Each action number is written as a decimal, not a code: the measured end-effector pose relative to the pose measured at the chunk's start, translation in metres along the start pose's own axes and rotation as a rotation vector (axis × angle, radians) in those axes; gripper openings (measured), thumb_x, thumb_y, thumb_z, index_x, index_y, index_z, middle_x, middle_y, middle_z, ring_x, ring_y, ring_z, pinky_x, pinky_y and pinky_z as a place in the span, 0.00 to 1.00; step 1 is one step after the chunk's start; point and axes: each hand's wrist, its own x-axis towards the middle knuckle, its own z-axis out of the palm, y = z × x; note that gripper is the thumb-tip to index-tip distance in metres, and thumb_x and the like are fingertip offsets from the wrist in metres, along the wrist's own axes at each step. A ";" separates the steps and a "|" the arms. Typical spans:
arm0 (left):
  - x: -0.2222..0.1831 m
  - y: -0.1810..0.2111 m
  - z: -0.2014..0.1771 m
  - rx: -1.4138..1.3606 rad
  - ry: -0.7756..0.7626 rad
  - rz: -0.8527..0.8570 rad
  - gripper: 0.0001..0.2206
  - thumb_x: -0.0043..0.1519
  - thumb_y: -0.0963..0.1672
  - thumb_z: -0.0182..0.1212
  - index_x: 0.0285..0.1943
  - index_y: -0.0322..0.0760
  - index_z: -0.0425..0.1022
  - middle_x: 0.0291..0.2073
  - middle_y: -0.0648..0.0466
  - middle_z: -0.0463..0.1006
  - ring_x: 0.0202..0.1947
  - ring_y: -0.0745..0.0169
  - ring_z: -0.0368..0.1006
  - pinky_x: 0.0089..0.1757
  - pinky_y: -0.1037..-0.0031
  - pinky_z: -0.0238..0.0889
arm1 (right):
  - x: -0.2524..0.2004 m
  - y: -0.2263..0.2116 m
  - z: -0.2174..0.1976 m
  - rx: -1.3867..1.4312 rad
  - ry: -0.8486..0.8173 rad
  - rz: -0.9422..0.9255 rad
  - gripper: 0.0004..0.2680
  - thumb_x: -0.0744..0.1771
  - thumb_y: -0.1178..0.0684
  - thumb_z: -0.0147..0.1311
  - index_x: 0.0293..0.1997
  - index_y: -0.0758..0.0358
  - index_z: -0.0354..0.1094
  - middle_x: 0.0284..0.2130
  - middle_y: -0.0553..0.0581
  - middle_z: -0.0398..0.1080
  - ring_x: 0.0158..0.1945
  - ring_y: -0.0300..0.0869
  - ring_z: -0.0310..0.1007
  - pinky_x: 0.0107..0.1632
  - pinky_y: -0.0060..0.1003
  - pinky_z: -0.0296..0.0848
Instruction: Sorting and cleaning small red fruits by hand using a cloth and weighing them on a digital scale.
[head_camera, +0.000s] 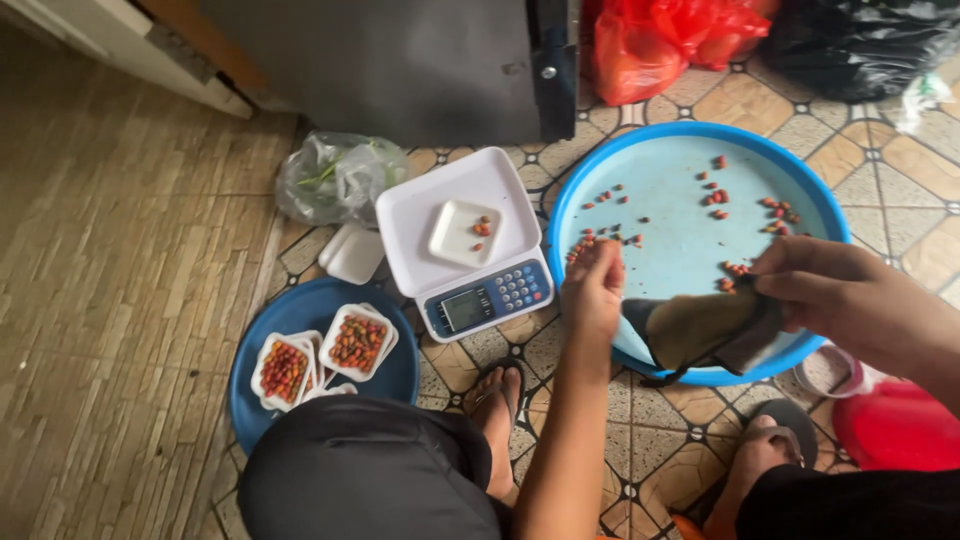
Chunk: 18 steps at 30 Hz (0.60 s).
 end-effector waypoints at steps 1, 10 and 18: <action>0.036 -0.008 -0.025 -0.231 0.034 0.056 0.11 0.56 0.35 0.69 0.48 0.25 0.80 0.40 0.41 0.82 0.40 0.57 0.80 0.39 0.81 0.77 | 0.004 0.010 -0.009 0.111 -0.015 -0.024 0.01 0.68 0.64 0.54 0.39 0.70 0.70 0.31 0.59 0.65 0.33 0.43 0.63 0.34 0.35 0.61; 0.095 0.093 -0.092 -0.410 0.571 0.161 0.10 0.58 0.35 0.69 0.48 0.24 0.80 0.42 0.43 0.80 0.40 0.59 0.79 0.40 0.78 0.78 | 0.018 0.025 -0.040 -0.569 0.239 0.147 0.14 0.64 0.60 0.68 0.52 0.77 0.77 0.23 0.80 0.73 0.21 0.59 0.61 0.24 0.47 0.57; 0.112 0.085 -0.110 -0.423 0.539 0.134 0.12 0.62 0.41 0.65 0.55 0.36 0.79 0.42 0.48 0.83 0.38 0.65 0.79 0.37 0.80 0.75 | 0.034 0.113 -0.112 -0.572 0.148 0.030 0.10 0.63 0.69 0.61 0.46 0.76 0.83 0.29 0.76 0.83 0.28 0.59 0.79 0.31 0.47 0.75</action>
